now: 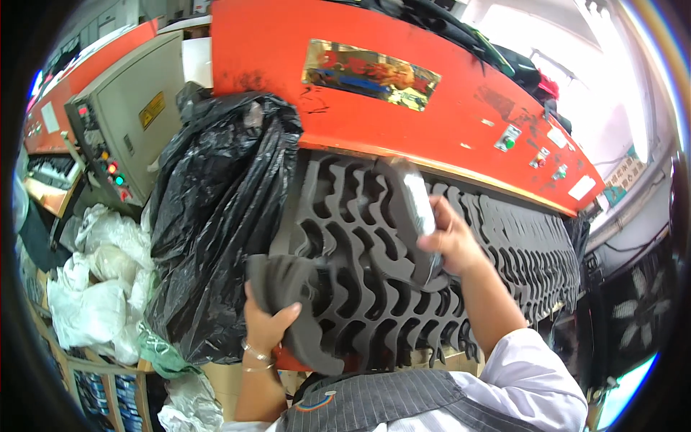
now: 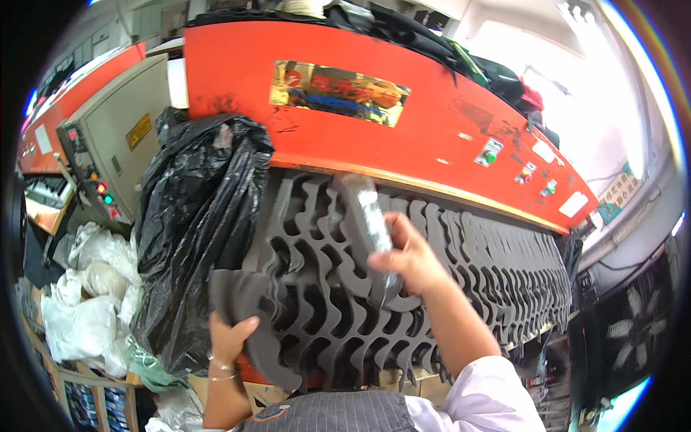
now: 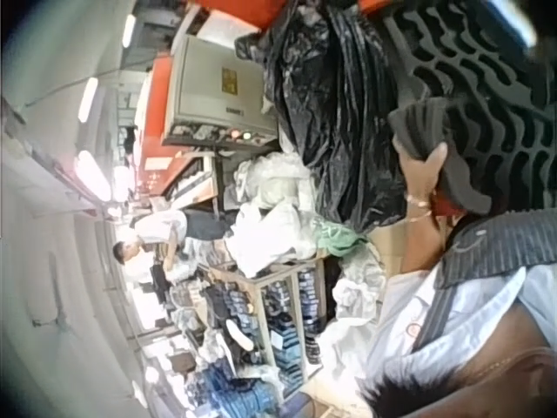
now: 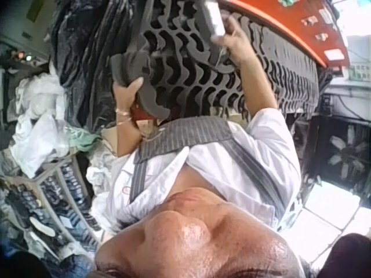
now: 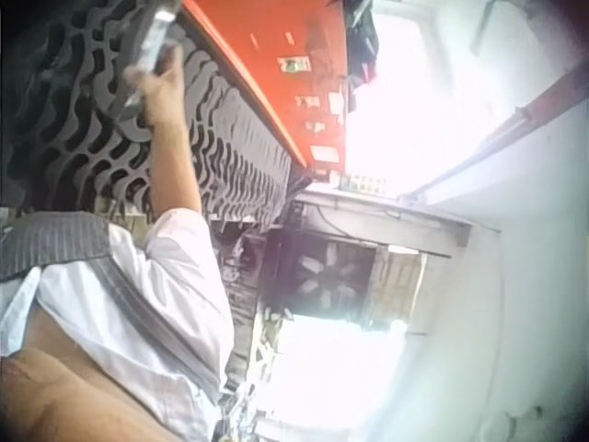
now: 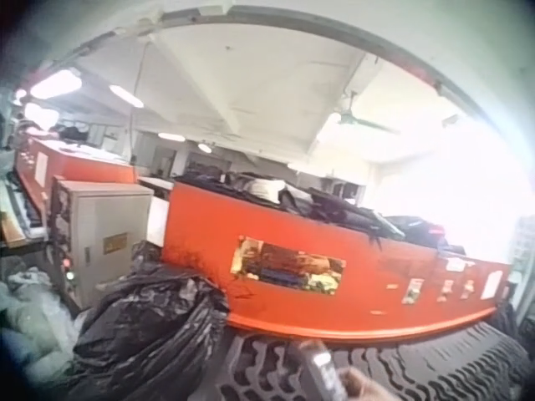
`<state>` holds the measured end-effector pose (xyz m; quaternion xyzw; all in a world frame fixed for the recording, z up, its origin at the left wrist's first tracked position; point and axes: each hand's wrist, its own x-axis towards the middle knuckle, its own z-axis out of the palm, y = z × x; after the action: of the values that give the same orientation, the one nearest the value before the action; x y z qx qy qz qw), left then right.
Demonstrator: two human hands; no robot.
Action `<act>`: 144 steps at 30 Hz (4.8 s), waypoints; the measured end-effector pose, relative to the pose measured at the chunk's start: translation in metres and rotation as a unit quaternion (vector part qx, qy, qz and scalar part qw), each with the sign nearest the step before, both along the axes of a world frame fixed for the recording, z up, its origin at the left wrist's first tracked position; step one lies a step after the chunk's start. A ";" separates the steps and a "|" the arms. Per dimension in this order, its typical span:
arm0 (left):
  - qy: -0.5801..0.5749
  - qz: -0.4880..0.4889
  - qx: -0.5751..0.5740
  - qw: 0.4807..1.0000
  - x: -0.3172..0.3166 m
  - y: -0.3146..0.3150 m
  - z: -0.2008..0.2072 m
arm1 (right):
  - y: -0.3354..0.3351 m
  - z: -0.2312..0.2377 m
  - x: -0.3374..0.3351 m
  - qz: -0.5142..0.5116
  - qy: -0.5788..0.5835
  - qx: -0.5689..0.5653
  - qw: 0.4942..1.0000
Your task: Removing die-cut shoe components from a foam sheet and using a hammer to facilitate separation.
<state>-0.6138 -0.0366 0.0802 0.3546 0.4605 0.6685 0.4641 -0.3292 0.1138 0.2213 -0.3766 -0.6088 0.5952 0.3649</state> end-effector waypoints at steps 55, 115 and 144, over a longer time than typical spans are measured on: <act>0.408 -0.140 -0.264 0.863 0.107 0.361 0.058 | 0.032 -0.041 0.199 -0.081 -0.585 0.156 0.792; 0.595 -0.104 -0.189 0.775 0.360 0.360 0.060 | 0.280 -0.113 0.278 -0.067 -0.554 -0.165 0.813; 0.310 -0.102 -0.356 0.876 0.312 0.363 0.067 | 0.188 -0.072 0.286 -0.202 -0.088 -0.066 0.973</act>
<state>-0.3022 0.3266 0.1471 0.3994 0.7491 0.2639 0.4580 -0.0431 0.3016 0.1490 -0.5659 -0.5093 0.5122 0.3976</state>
